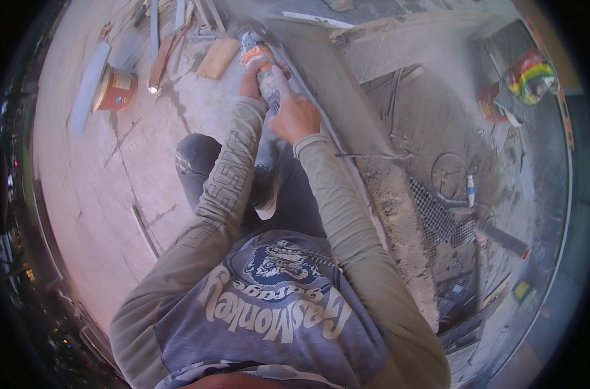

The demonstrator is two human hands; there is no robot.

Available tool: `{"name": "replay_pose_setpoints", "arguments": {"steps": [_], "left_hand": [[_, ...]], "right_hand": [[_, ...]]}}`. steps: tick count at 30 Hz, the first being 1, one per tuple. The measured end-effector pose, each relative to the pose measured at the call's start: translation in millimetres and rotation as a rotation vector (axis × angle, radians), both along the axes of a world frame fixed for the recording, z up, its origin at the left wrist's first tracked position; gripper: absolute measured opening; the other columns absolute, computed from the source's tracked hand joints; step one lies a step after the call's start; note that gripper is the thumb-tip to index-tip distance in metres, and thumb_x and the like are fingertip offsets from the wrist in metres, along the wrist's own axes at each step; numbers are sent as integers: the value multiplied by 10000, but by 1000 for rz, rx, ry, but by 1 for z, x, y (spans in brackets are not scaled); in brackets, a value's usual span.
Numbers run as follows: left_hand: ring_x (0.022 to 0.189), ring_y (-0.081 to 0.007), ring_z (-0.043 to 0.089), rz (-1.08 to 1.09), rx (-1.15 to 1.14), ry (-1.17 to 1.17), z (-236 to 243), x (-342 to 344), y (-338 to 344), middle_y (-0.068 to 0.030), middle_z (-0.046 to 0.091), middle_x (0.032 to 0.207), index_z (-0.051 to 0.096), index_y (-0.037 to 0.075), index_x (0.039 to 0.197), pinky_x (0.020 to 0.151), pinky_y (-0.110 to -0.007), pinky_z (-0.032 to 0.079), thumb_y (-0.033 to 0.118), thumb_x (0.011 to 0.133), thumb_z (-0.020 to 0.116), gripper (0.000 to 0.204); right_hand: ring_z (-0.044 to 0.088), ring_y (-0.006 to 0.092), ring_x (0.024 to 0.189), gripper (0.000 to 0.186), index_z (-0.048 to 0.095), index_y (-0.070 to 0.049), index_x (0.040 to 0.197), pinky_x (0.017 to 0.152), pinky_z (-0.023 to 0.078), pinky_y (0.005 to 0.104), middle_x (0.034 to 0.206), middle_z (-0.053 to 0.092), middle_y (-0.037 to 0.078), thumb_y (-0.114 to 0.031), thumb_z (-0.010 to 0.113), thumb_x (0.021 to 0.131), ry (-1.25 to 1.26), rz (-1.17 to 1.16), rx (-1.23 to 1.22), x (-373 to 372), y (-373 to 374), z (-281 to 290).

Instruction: The person uses an angle grinder to cut a large rectangular tile placed on a makeshift stand. The person holds the tool with both hands and moves it along the tile surface, generating dust.

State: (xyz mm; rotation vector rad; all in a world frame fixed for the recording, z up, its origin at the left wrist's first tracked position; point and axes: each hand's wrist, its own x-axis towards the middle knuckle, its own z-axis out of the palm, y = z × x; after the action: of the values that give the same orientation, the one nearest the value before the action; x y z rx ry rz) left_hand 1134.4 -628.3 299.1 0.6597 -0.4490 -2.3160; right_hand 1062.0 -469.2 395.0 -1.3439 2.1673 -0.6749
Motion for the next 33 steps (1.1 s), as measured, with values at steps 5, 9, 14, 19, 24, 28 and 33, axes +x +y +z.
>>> {"name": "replay_pose_setpoints", "arguments": {"steps": [5,9,14,19,24,28,33], "left_hand": [[938,-374,754,28,26,-6,7,-4,3,-229,715,1069,495,-14,1313,871,-510,672,276,999,693,472],[955,-371,757,23,46,22,3,-1,3,-231,719,1087,486,-7,1327,891,-507,669,271,995,701,482],[1024,-370,764,34,19,-25,7,3,19,-247,729,1162,468,-1,1354,925,-494,665,275,996,700,508],[1051,-372,765,7,15,0,5,10,26,-245,733,1195,456,-12,1375,941,-492,663,296,992,712,554],[1028,-365,769,30,13,-44,15,3,32,-245,734,1180,483,-17,1348,927,-490,667,306,985,724,543],[995,-360,769,26,46,-18,12,1,24,-236,735,1135,508,-17,1317,904,-486,672,294,976,737,516],[969,-361,766,25,19,0,4,0,13,-235,733,1089,518,-14,1303,887,-487,675,284,971,742,500]], "right_hand": [[754,485,992,1095,206,-332,1741,873,591,558,1056,773,288,-132,721,796,46,20,2,0,-4,-1],[755,474,997,1114,189,-318,1747,876,592,554,1055,776,278,-141,735,792,43,32,5,2,-4,4],[755,470,989,1143,177,-308,1749,873,593,552,1050,776,274,-145,758,779,43,37,38,5,10,9],[748,485,982,1146,176,-301,1749,871,591,560,1040,773,277,-146,762,776,40,54,16,8,19,14],[743,497,979,1142,176,-299,1748,867,589,564,1037,770,285,-139,753,776,59,47,16,3,21,10],[743,497,992,1143,165,-303,1750,878,588,564,1052,771,287,-146,748,779,-17,50,26,-1,14,7],[745,493,991,1200,143,-240,1760,924,585,549,1031,783,273,-146,796,757,15,52,61,-1,3,6]]}}
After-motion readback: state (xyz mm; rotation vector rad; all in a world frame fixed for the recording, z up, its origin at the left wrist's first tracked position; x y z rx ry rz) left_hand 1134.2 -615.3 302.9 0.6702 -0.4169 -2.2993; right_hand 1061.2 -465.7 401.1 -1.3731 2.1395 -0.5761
